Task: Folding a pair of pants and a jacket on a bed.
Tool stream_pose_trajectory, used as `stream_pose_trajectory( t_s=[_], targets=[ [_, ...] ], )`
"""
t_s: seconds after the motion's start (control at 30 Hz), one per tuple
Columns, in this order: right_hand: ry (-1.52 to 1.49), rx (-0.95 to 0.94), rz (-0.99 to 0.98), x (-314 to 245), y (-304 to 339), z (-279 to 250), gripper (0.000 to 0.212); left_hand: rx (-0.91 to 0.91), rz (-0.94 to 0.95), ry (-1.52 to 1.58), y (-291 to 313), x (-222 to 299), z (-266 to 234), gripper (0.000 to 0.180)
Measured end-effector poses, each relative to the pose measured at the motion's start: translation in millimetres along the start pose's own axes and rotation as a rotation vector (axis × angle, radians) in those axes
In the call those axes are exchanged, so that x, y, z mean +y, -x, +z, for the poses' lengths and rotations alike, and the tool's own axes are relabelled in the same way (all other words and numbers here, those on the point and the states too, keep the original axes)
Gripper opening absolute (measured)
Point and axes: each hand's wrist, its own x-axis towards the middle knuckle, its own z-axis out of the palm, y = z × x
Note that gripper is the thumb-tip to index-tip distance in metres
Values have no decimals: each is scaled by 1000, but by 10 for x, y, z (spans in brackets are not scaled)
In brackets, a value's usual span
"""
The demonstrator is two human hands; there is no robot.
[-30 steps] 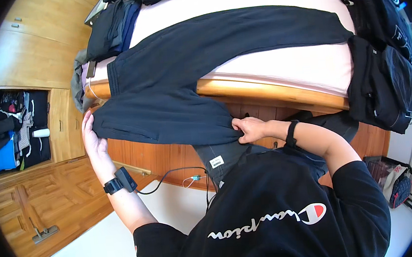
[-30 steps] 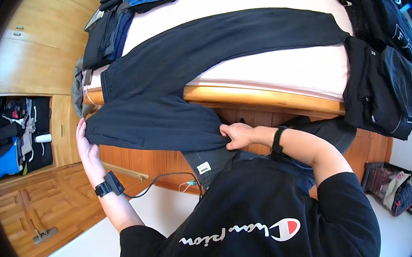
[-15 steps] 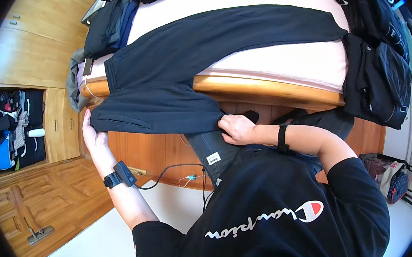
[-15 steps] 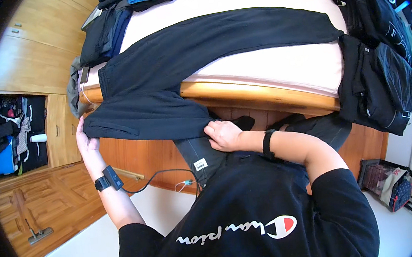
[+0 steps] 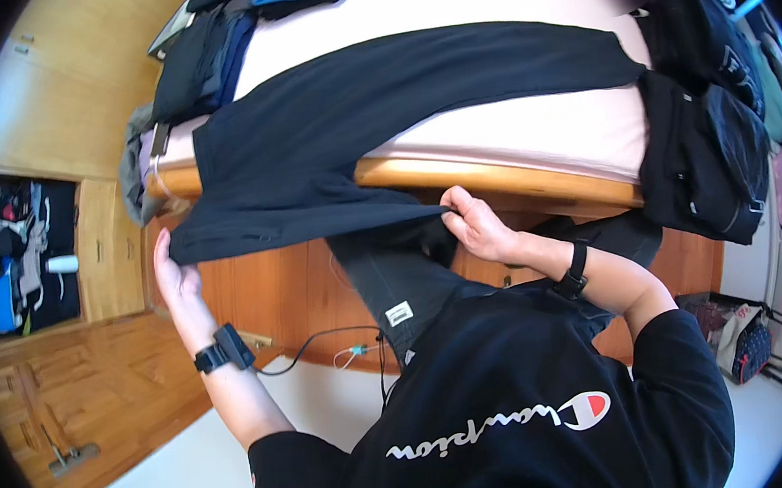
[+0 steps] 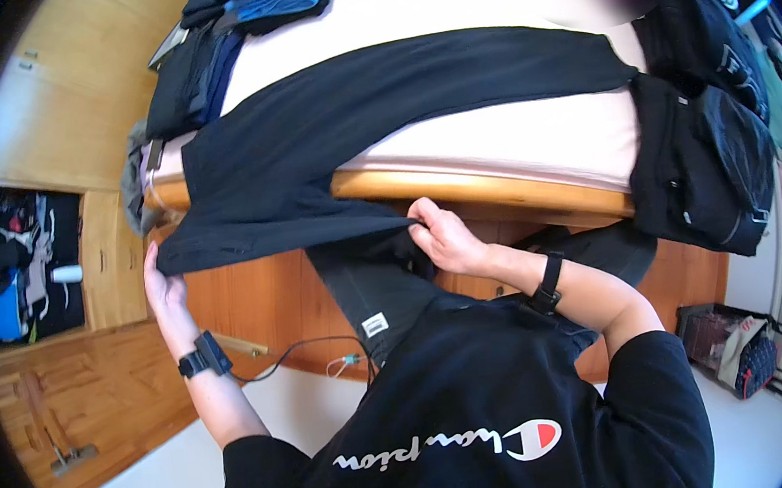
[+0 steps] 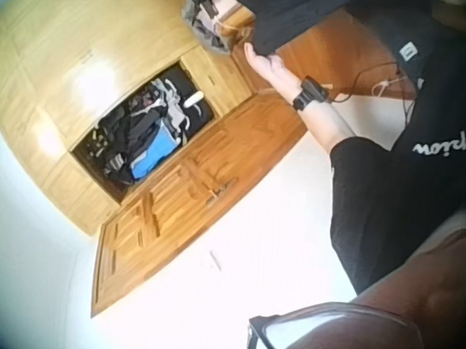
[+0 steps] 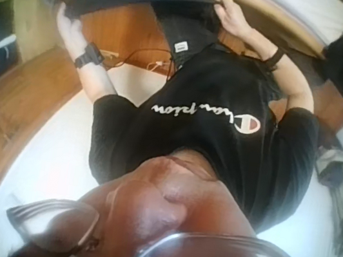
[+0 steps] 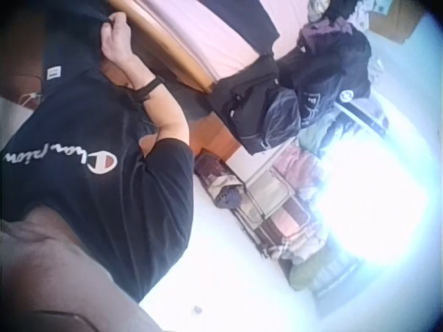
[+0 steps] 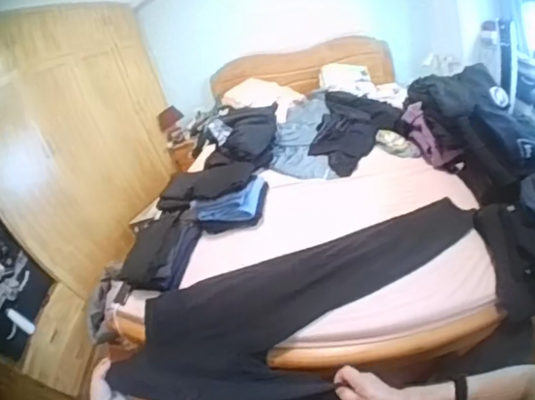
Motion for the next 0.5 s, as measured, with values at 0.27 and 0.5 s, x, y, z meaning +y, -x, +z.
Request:
stream_pose_trajectory(
  t_s=[0.27,0.5],
  targets=[
    [-6,-934,525,-426,393,-1029,14,39,8,-52,24,41,-178,27],
    [185,-500,310,-512,567,-2038,24,22,-78,-56,-143,64,-462,28]
  ],
)
